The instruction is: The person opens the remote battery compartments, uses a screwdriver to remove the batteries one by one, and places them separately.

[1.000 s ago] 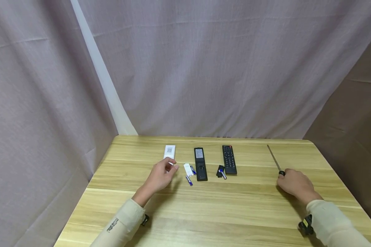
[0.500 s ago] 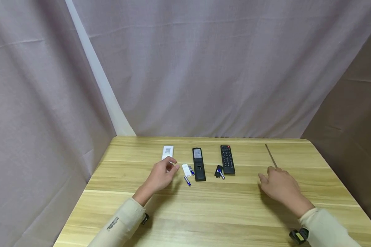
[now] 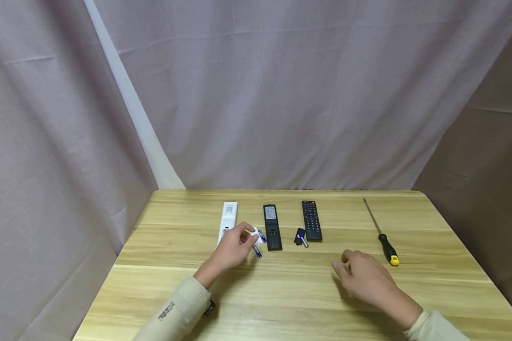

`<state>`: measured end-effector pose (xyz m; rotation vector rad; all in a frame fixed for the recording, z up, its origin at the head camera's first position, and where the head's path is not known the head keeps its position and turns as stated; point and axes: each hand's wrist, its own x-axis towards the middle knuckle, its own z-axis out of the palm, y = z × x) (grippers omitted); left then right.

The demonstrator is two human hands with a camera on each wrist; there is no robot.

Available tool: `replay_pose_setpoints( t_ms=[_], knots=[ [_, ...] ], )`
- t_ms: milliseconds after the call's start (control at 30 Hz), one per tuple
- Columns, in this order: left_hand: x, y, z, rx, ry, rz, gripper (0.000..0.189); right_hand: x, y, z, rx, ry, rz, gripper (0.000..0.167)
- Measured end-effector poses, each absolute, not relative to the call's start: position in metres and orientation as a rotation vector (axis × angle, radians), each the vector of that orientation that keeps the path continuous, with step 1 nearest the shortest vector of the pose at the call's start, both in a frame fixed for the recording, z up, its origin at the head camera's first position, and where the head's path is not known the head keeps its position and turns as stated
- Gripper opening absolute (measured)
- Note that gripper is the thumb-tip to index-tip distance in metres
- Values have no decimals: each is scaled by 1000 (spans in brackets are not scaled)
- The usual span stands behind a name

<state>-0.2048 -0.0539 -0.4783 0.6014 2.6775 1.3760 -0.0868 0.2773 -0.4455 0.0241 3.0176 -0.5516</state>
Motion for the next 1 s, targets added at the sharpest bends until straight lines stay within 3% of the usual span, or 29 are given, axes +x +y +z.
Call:
replay_pose_setpoints(
  t_ms=[400, 700, 1000],
  knots=[
    [-228, 4, -467, 696, 2635, 1274, 28, -81, 268, -450, 8, 3028, -550, 38],
    [-265, 84, -465, 694, 2786, 919, 59, -83, 271, -443, -10, 3067, -542, 44],
    [-268, 144, -474, 524, 2907, 637, 104, -84, 276, -437, -28, 3098, -501, 45]
  ],
)
